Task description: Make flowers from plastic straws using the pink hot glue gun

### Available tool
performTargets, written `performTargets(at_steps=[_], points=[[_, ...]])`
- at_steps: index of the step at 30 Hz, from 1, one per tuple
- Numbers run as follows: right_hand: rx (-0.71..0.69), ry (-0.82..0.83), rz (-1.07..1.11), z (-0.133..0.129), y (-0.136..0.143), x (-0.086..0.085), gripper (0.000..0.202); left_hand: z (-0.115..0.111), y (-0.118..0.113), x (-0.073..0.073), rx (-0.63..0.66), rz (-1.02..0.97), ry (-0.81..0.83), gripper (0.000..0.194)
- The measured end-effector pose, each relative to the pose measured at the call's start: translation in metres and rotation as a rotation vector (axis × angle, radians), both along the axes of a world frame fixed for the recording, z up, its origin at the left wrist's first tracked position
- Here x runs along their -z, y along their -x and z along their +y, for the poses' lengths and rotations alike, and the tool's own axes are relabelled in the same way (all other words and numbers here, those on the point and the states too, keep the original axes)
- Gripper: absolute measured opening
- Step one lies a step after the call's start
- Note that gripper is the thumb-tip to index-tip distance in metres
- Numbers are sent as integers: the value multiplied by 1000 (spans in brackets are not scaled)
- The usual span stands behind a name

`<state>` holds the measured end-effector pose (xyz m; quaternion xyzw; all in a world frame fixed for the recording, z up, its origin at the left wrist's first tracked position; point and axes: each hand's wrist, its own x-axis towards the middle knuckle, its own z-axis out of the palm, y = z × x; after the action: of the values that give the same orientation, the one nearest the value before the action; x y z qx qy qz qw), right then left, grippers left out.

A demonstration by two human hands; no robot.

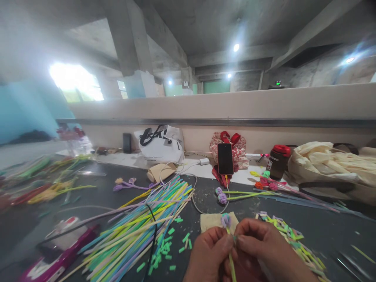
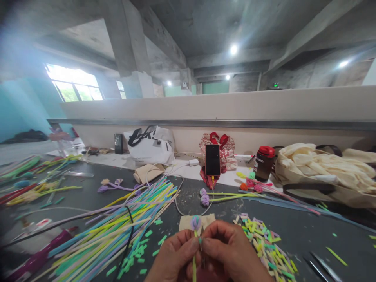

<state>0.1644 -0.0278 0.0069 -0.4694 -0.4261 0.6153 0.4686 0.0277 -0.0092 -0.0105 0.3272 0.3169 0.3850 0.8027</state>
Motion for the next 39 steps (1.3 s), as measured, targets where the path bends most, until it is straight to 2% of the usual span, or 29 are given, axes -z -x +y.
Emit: performTargets(at_steps=[3, 12, 17, 23, 28, 34, 37, 39], points=[[-52, 36, 55, 2, -3, 3, 29, 2, 1, 1, 39, -14, 16, 37], [-195, -27, 190, 8, -10, 17, 31, 10, 2, 13, 158, -22, -38, 40], [-174, 29, 263, 7, -8, 22, 33, 9, 2, 11, 171, -5, -33, 41], [-168, 90, 335, 5, -9, 24, 20, 7, 3, 7, 171, 9, -9, 37], [-160, 102, 351, 6, -8, 23, 24, 8, 3, 8, 183, 22, -19, 38], [-121, 20, 263, 6, -6, 19, 33, 5, 3, 5, 88, 45, -8, 39], [-91, -39, 129, 4, -6, 15, 33, 4, 2, 0, -3, 85, -99, 39], [-77, -61, 72, 3, -6, 13, 33, 3, 2, -4, -118, 196, -204, 35]])
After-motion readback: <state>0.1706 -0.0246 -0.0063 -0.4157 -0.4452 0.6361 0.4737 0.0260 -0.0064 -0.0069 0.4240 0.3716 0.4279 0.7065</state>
